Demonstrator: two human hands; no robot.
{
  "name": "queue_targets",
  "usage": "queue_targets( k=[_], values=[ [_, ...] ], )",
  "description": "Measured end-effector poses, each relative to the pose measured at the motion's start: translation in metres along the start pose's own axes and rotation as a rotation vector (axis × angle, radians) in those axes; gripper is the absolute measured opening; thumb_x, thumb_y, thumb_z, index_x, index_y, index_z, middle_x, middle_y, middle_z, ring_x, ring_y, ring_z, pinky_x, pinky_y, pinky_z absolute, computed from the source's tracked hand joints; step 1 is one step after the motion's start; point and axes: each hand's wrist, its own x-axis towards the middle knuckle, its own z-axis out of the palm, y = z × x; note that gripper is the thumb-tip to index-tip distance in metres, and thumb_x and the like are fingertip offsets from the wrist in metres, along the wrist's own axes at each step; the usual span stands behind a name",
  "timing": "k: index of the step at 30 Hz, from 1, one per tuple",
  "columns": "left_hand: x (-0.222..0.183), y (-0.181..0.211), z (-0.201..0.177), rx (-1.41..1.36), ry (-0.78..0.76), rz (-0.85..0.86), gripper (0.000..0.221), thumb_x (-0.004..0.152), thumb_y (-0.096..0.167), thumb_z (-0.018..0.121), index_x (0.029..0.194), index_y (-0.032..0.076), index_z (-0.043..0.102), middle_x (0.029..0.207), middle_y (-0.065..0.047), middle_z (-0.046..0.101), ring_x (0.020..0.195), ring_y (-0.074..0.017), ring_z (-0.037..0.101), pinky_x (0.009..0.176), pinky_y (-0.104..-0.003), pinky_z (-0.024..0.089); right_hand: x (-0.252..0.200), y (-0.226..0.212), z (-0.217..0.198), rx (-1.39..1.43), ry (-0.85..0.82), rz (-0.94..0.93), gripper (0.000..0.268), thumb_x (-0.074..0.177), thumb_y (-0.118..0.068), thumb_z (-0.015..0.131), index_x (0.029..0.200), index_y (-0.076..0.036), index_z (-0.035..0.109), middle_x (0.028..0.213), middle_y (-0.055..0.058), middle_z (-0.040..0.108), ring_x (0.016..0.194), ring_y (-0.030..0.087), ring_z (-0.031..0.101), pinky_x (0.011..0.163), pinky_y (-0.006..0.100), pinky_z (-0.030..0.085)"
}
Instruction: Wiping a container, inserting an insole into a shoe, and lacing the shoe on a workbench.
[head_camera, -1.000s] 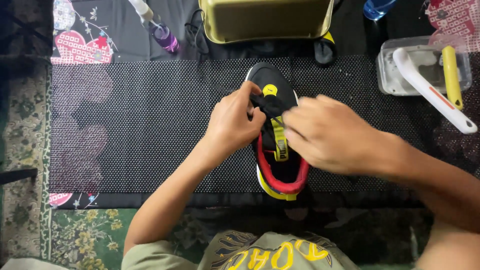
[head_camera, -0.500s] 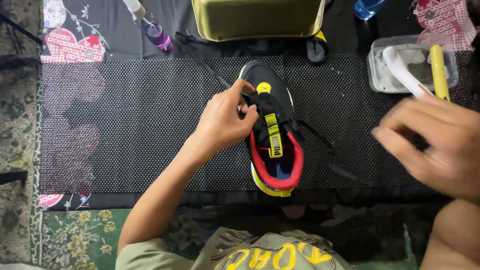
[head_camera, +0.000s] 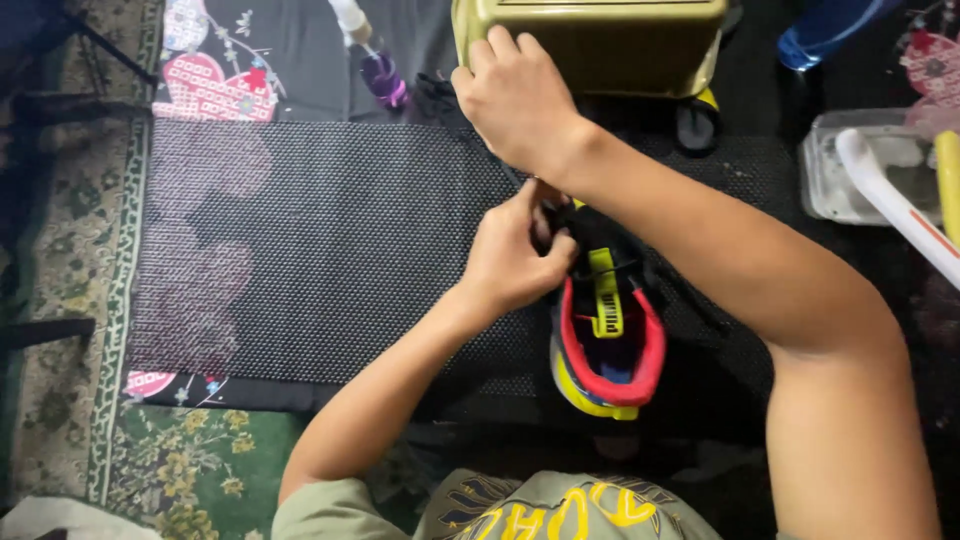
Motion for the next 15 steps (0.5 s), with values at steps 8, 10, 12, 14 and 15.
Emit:
queue_targets(
  k=[8, 10, 12, 14, 15],
  values=[
    [-0.002, 0.0, 0.0, 0.003, 0.019, 0.039, 0.024, 0.076, 0.013, 0.061, 0.099, 0.011, 0.06, 0.057, 0.003, 0.046, 0.051, -0.0157, 0.049, 0.059, -0.034, 0.047, 0.021, 0.007, 0.006, -0.037, 0.165, 0.025, 0.007, 0.087, -0.021, 0.062, 0.092, -0.017, 0.062, 0.097, 0.009, 0.063, 0.091, 0.026, 0.057, 0.076, 0.037, 0.046],
    [-0.003, 0.003, -0.001, 0.023, -0.024, -0.057, 0.028, 0.077, 0.015, 0.063, 0.105, 0.012, 0.06, 0.057, 0.005, 0.046, 0.052, -0.0151, 0.049, 0.057, -0.035, 0.046, 0.019, 0.019, -0.003, 0.876, 0.163, 0.266, 0.007, 0.092, -0.007, 0.062, 0.089, -0.009, 0.056, 0.076, 0.011, 0.06, 0.068, 0.035, 0.057, 0.058, 0.051, 0.041],
    [-0.003, -0.001, 0.0, 0.019, -0.004, -0.007, 0.027, 0.076, 0.015, 0.062, 0.103, 0.013, 0.06, 0.058, 0.005, 0.046, 0.052, -0.0147, 0.049, 0.056, -0.035, 0.046, 0.007, 0.04, -0.02, 0.946, 0.082, 0.373, 0.022, 0.102, -0.015, 0.06, 0.082, -0.014, 0.052, 0.071, 0.001, 0.051, 0.063, 0.021, 0.048, 0.055, 0.045, 0.035],
    [-0.004, -0.002, 0.001, 0.014, 0.017, 0.039, 0.027, 0.075, 0.015, 0.061, 0.102, 0.013, 0.059, 0.059, 0.005, 0.046, 0.051, -0.0142, 0.048, 0.055, -0.035, 0.045, -0.012, 0.062, -0.049, 1.018, -0.004, 0.48, 0.038, 0.113, -0.022, 0.058, 0.076, -0.019, 0.048, 0.065, -0.008, 0.042, 0.058, 0.008, 0.038, 0.051, 0.039, 0.028],
    [-0.004, -0.001, 0.001, 0.004, 0.013, 0.037, 0.024, 0.076, 0.014, 0.061, 0.1, 0.012, 0.06, 0.058, 0.005, 0.046, 0.051, -0.0138, 0.048, 0.056, -0.034, 0.046, -0.023, 0.074, -0.07, 1.185, -0.144, 0.686, 0.023, 0.107, -0.035, 0.056, 0.086, -0.024, 0.058, 0.056, -0.009, 0.035, 0.046, 0.006, 0.029, 0.044, 0.032, 0.021]
  ],
)
